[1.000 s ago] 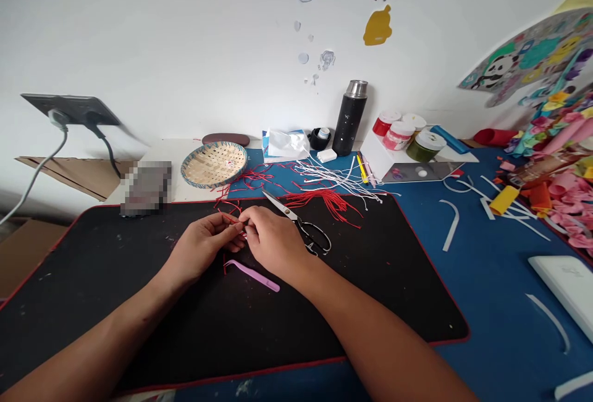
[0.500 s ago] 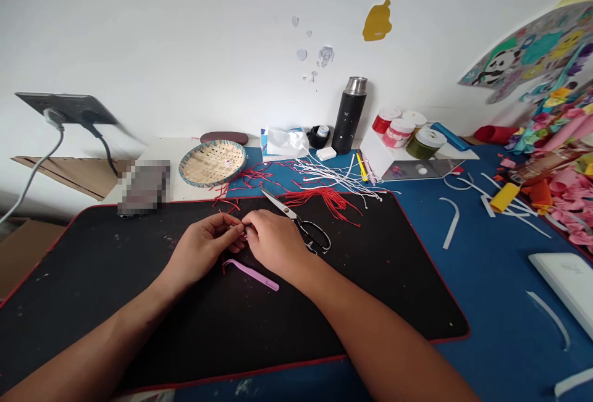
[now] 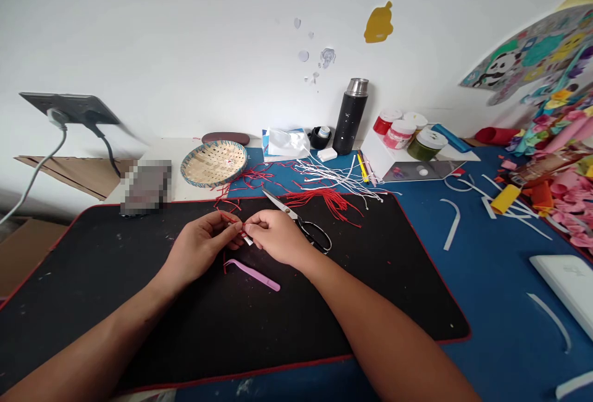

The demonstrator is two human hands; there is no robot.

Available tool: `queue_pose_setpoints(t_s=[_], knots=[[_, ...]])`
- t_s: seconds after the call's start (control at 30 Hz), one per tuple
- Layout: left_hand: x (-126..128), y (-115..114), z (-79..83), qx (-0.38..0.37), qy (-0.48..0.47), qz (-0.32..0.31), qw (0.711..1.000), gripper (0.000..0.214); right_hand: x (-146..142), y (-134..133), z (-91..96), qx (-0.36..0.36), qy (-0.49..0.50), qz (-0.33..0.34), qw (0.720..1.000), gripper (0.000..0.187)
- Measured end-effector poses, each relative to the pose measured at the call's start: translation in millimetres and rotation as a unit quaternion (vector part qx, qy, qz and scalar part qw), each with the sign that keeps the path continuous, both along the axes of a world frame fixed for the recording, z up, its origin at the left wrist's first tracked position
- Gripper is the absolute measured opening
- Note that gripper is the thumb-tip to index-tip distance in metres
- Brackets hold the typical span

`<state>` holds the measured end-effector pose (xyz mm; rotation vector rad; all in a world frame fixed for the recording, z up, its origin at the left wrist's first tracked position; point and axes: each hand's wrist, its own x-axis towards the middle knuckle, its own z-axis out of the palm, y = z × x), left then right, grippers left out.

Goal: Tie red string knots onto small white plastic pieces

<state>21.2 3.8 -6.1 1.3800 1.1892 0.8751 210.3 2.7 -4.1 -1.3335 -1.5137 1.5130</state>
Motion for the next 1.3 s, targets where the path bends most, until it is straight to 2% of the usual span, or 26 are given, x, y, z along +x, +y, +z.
queue_pose_setpoints(t_s=[0.1, 0.2, 0.5, 0.73, 1.0, 1.3], knots=[[-0.4, 0.2, 2.1, -0.001, -0.011, -0.005, 1.000, 0.037, 1.1, 0.8, 1.5, -0.088, 0.096, -0.012, 0.991, 0.016], [-1.5, 1.4, 2.9, -0.017, -0.024, -0.007, 1.000, 0.038, 1.3, 1.2, 2.1, -0.115, 0.143, -0.014, 0.983, 0.018], [-0.9, 3.2, 5.8, -0.040, -0.051, -0.010, 0.998, 0.041, 1.6, 1.9, -2.8, -0.092, 0.117, -0.001, 0.989, 0.010], [-1.3, 3.0, 7.4, -0.040, -0.056, -0.013, 0.998, 0.040, 0.3, 0.9, 0.5, -0.073, 0.102, 0.004, 0.992, 0.009], [-2.2, 1.6, 2.7, -0.034, -0.068, -0.022, 0.997, 0.038, -0.4, 0.3, -0.8, -0.053, 0.092, 0.009, 0.994, 0.019], [-2.1, 2.4, 1.9, -0.035, -0.066, -0.019, 0.997, 0.040, -0.5, 0.8, -3.3, -0.045, 0.125, 0.003, 0.991, 0.021]])
